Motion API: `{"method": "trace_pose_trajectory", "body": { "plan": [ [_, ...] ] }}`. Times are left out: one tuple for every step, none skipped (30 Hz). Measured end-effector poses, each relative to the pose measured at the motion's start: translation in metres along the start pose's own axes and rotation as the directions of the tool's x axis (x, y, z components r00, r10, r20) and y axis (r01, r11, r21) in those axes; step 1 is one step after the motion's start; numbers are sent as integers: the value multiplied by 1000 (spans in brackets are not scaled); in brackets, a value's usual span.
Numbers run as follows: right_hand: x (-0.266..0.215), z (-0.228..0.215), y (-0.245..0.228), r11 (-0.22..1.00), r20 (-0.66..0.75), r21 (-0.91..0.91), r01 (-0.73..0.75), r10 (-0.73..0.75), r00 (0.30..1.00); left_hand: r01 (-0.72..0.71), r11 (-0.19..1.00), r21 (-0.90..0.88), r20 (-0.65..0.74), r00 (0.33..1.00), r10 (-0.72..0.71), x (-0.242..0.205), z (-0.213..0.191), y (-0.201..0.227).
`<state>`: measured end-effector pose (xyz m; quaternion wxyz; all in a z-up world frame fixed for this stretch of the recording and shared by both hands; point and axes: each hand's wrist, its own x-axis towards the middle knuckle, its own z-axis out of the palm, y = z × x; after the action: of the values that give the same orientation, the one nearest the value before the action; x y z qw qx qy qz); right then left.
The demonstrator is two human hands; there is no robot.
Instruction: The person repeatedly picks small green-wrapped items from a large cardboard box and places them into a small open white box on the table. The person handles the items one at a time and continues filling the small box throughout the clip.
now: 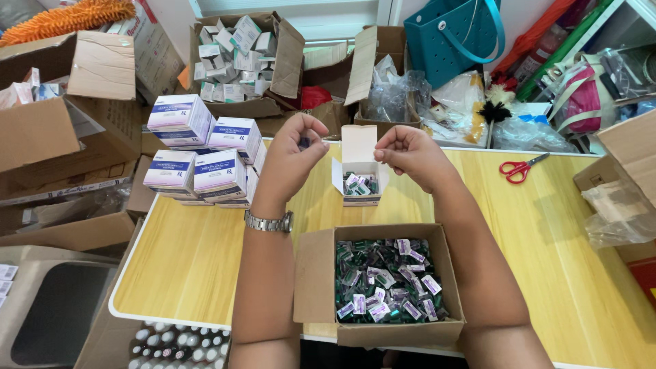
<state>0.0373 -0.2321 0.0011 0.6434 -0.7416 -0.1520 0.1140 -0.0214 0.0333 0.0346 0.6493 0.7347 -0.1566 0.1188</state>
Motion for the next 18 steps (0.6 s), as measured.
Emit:
{"method": "trace_pose_trajectory", "body": {
  "plan": [
    [-1, 2, -2, 999, -16, -29, 17, -18, 1000, -16, 1000, 10, 8, 1000, 16, 0, 0, -2],
    [-1, 4, -5, 999, -21, -41, 17, -18, 1000, 52, 999, -7, 30, 998, -52, 0, 1, -4],
    [-3, 6, -7, 998, -27, -53, 16, -18, 999, 120, 993, -23, 53, 991, -119, 2, 4, -7],
    [-3, 7, -9, 998, -33, -66, 15, -18, 999, 187, 982, -38, 79, 980, -183, 3, 7, -10],
    [-3, 8, -11, 999, -25, -49, 12, -13, 1000, 200, 977, -69, 99, 976, -193, 6, 10, -14],
    [-3, 9, -10, 999, -16, -32, 4, -4, 1000, 218, 971, -101, 120, 971, -205, 8, 14, -18],
    [-3, 8, -8, 1000, -7, -14, -4, 4, 1000, 236, 963, -133, 141, 966, -217, 9, 17, -23],
    [-3, 7, -6, 996, -30, 88, 9, -6, 1000, 247, 960, -131, 157, 961, -226, 10, 19, -27],
    [-2, 5, -3, 982, -55, 189, 25, -15, 998, 258, 958, -128, 172, 957, -235, 11, 22, -30],
    [-1, 3, 1, 957, -84, 288, 45, -21, 996, 267, 956, -124, 190, 951, -242, 12, 23, -33],
    [1, 1, 5, 916, -37, 394, 69, -59, 998, 257, 961, -103, 206, 951, -232, 12, 25, -35],
    [3, -2, 9, 864, 4, 496, 87, -102, 995, 244, 966, -82, 222, 950, -221, 13, 26, -36],
    [5, -4, 13, 800, 41, 592, 97, -150, 988, 231, 971, -61, 238, 948, -211, 13, 27, -37],
    [6, -3, 18, 803, 50, 584, 118, -181, 982, 216, 975, -58, 240, 951, -196, 14, 28, -38],
    [8, -2, 21, 805, 60, 577, 140, -212, 975, 200, 978, -54, 242, 953, -181, 14, 29, -38],
    [10, -1, 23, 807, 73, 568, 162, -246, 967, 182, 982, -51, 241, 957, -164, 15, 28, -38],
    [11, 1, 23, 840, 87, 518, 163, -241, 967, 187, 980, -62, 245, 955, -167, 16, 28, -37],
    [10, 3, 24, 870, 102, 466, 161, -234, 967, 195, 978, -74, 249, 953, -171, 15, 28, -37]
  ]
}}
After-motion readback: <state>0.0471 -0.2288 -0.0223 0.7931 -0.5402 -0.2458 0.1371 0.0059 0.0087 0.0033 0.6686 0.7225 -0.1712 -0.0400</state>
